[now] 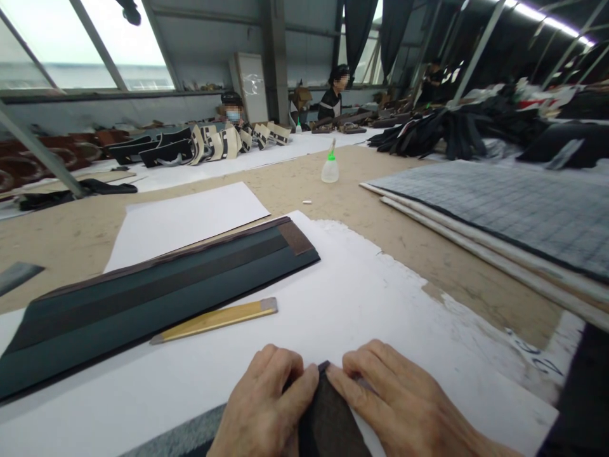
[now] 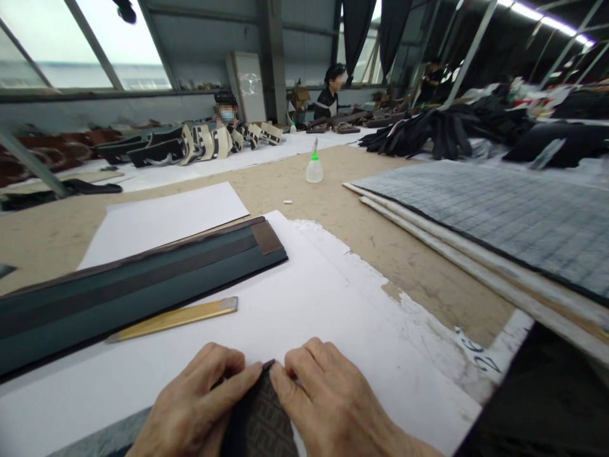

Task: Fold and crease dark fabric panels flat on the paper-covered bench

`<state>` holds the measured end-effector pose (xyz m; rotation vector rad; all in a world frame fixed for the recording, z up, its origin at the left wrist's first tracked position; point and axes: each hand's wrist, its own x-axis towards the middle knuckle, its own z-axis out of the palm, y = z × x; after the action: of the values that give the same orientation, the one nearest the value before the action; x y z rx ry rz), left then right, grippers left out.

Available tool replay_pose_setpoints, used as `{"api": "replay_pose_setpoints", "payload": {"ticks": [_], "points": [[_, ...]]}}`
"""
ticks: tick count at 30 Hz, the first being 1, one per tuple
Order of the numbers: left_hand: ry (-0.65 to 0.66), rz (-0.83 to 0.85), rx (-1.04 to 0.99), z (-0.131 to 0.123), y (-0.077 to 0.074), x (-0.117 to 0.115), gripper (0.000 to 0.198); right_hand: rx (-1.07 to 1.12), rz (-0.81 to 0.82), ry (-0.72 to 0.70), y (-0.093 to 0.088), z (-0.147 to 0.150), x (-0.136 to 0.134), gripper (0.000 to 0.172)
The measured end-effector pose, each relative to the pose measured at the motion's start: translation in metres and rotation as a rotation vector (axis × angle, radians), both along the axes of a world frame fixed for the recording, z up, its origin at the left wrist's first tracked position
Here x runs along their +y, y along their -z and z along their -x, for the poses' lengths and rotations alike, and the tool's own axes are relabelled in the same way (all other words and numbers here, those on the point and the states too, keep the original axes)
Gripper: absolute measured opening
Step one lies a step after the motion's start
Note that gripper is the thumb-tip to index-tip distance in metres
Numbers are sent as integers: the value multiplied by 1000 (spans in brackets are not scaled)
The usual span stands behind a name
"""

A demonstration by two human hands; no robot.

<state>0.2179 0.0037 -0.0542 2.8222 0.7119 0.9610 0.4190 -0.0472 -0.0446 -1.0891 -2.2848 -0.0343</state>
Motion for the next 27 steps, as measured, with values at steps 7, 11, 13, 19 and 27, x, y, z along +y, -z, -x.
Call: {"api": "replay_pose_setpoints", "payload": {"ticks": [7,11,13,19,27], "points": [[39,-150,48,-1,-4,3,29,227,98,51,-3,-6,2,27],[63,-122,126,-1,-3,3,30,291,92,104,-6,-7,2,25],[68,-136,158,-2,-3,4,30,273,72,98,-7,-7,3,23],[28,-194,197,-6,-8,2,33,183,33,74,-4,-5,1,27],[51,-124,204,-4,-8,1,34,-54,-76,104,-7,0,-5,43]]}}
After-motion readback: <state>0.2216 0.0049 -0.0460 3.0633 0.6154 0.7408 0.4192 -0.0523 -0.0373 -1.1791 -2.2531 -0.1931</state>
